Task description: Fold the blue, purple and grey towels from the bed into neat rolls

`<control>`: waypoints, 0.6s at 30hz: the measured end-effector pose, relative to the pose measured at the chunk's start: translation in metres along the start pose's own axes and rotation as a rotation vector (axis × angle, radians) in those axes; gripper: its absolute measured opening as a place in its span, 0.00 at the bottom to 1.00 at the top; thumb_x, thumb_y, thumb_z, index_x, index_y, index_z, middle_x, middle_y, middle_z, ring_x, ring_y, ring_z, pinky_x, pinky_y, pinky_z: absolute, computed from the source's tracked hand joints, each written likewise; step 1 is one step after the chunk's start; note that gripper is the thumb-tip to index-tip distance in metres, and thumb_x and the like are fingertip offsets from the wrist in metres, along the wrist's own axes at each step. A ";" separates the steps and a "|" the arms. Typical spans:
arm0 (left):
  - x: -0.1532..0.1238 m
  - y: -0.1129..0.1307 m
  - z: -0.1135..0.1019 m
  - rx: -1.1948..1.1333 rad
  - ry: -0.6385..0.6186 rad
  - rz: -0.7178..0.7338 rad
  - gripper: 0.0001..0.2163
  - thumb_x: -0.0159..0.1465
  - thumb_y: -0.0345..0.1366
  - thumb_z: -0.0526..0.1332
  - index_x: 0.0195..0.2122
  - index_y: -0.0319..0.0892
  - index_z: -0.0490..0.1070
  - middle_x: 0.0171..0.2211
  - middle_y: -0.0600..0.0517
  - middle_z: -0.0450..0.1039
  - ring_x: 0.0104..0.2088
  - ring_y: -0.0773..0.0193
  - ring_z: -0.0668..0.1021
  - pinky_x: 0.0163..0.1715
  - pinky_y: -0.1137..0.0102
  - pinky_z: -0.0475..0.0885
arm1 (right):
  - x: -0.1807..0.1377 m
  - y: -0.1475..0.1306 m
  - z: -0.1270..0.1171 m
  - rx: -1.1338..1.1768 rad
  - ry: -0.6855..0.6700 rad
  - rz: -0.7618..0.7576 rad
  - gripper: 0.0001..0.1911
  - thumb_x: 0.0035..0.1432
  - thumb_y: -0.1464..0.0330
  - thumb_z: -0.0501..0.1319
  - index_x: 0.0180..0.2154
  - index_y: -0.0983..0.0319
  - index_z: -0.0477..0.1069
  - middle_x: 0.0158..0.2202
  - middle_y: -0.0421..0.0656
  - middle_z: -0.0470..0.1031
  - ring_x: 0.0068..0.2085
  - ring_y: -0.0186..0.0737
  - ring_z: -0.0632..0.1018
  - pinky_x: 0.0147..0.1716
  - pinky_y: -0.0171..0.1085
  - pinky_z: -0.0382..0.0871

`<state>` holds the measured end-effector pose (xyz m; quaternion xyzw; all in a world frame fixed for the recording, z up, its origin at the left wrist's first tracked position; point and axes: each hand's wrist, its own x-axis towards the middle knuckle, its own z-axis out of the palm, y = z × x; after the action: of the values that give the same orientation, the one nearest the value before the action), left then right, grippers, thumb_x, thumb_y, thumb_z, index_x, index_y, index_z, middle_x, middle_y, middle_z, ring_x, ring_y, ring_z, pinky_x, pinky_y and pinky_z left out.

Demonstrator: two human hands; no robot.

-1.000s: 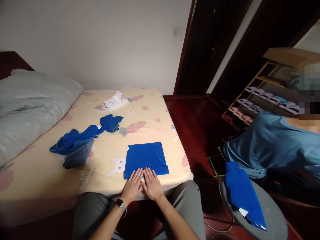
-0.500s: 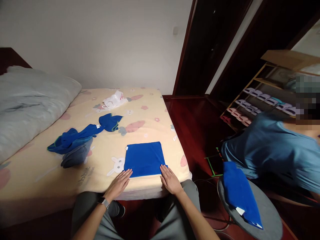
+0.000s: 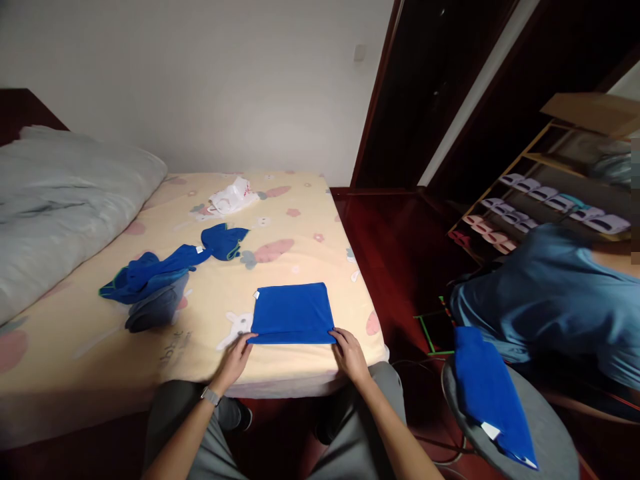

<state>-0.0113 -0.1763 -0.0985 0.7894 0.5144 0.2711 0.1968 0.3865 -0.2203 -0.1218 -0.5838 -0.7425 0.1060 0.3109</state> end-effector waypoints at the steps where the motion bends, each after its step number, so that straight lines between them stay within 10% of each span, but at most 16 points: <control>1: -0.001 0.000 -0.001 0.027 -0.010 0.015 0.17 0.71 0.35 0.48 0.58 0.49 0.66 0.52 0.49 0.76 0.52 0.60 0.77 0.53 0.60 0.75 | -0.001 0.000 -0.003 0.009 -0.015 -0.010 0.22 0.66 0.70 0.51 0.58 0.57 0.70 0.55 0.50 0.74 0.56 0.50 0.74 0.56 0.53 0.71; 18: 0.017 -0.005 0.012 0.037 0.134 -0.066 0.16 0.72 0.41 0.48 0.56 0.44 0.65 0.53 0.43 0.75 0.53 0.56 0.78 0.53 0.58 0.74 | 0.042 0.011 -0.015 0.133 -0.124 0.250 0.21 0.64 0.64 0.48 0.52 0.61 0.73 0.44 0.46 0.81 0.43 0.45 0.81 0.43 0.40 0.74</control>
<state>-0.0018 -0.1592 -0.1076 0.7557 0.5570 0.3072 0.1559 0.3988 -0.1813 -0.1019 -0.6423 -0.6731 0.2288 0.2865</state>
